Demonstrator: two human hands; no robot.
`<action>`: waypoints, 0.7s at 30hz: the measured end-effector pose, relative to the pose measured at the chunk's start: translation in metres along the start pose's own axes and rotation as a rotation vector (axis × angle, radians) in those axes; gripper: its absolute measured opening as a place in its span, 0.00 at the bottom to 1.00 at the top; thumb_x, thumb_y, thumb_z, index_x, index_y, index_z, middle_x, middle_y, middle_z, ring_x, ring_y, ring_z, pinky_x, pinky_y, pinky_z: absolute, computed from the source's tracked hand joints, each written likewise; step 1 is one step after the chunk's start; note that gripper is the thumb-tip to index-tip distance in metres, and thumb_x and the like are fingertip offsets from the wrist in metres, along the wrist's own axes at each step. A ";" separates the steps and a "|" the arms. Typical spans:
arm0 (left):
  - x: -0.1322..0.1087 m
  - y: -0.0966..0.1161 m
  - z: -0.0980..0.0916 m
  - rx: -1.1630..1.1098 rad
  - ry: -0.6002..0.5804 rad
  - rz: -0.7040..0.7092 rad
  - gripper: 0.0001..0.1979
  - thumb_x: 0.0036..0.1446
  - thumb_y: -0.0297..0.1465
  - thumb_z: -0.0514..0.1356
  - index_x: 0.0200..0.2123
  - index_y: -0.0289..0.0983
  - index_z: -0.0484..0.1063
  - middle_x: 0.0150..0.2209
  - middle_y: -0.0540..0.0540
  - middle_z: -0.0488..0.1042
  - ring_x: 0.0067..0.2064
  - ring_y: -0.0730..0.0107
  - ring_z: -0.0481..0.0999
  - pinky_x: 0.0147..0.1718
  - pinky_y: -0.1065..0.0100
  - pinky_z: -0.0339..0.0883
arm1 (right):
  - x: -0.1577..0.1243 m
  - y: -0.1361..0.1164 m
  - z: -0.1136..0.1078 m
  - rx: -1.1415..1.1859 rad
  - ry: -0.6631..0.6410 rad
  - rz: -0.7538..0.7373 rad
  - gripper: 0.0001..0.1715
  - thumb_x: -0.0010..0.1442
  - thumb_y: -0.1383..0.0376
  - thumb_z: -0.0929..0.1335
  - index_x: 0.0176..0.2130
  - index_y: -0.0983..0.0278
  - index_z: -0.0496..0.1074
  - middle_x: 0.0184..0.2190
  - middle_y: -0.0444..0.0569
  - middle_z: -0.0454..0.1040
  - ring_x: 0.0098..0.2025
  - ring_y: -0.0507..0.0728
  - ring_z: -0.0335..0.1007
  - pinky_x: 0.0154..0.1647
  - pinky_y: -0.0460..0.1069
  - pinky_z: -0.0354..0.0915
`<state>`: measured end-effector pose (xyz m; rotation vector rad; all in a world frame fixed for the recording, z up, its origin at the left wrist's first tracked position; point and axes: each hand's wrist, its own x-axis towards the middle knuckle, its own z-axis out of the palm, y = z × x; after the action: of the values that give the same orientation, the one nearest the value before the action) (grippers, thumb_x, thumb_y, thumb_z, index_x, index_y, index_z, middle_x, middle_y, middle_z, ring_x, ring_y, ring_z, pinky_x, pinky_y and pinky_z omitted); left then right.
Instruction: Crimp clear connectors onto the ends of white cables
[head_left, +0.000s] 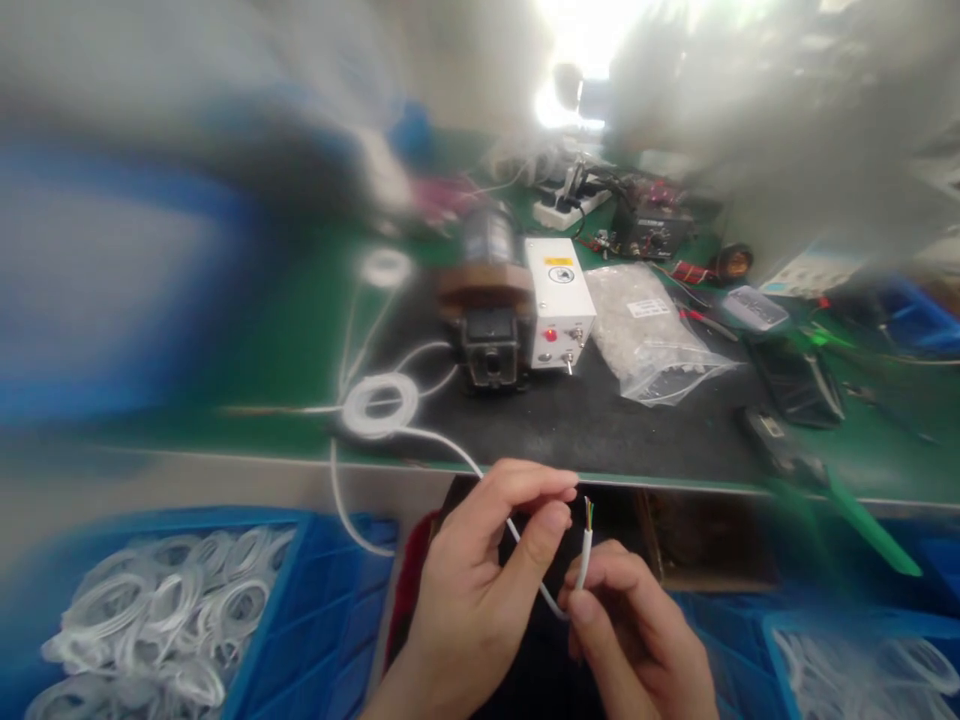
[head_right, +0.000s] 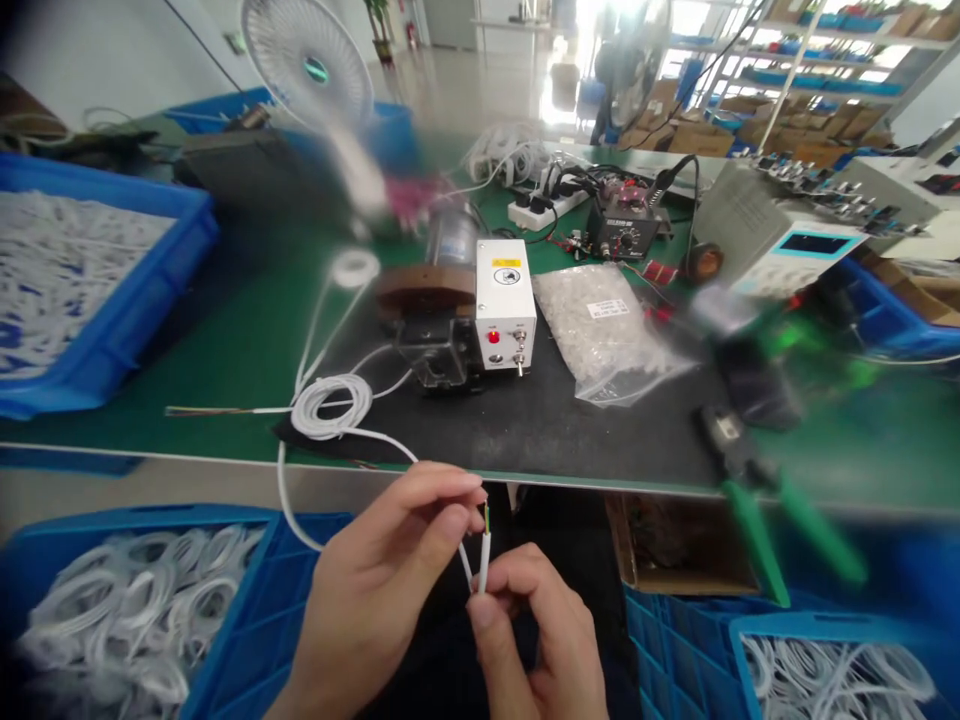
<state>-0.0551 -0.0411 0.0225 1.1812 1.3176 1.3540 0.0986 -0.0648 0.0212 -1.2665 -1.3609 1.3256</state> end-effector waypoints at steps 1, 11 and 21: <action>0.001 0.000 -0.002 0.003 -0.009 0.006 0.14 0.71 0.28 0.61 0.54 0.53 0.77 0.50 0.55 0.77 0.46 0.82 0.81 0.51 0.78 0.76 | 0.000 -0.001 -0.001 0.002 -0.007 0.015 0.08 0.73 0.60 0.69 0.41 0.61 0.76 0.32 0.43 0.70 0.31 0.45 0.66 0.33 0.41 0.61; 0.004 0.001 -0.005 0.117 -0.014 0.151 0.18 0.68 0.23 0.63 0.54 0.52 0.78 0.52 0.55 0.75 0.53 0.85 0.77 0.52 0.82 0.72 | 0.004 -0.006 -0.006 0.010 -0.081 0.107 0.11 0.73 0.59 0.70 0.40 0.62 0.76 0.32 0.45 0.71 0.29 0.46 0.67 0.31 0.42 0.63; 0.003 0.000 -0.005 0.124 0.008 0.182 0.17 0.66 0.22 0.66 0.52 0.48 0.78 0.50 0.53 0.75 0.49 0.85 0.78 0.50 0.81 0.72 | 0.000 -0.006 -0.008 0.041 -0.118 0.121 0.09 0.73 0.60 0.70 0.41 0.62 0.77 0.33 0.45 0.72 0.29 0.45 0.69 0.31 0.41 0.66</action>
<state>-0.0608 -0.0392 0.0232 1.4100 1.3412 1.4231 0.1057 -0.0628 0.0276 -1.2774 -1.3483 1.5255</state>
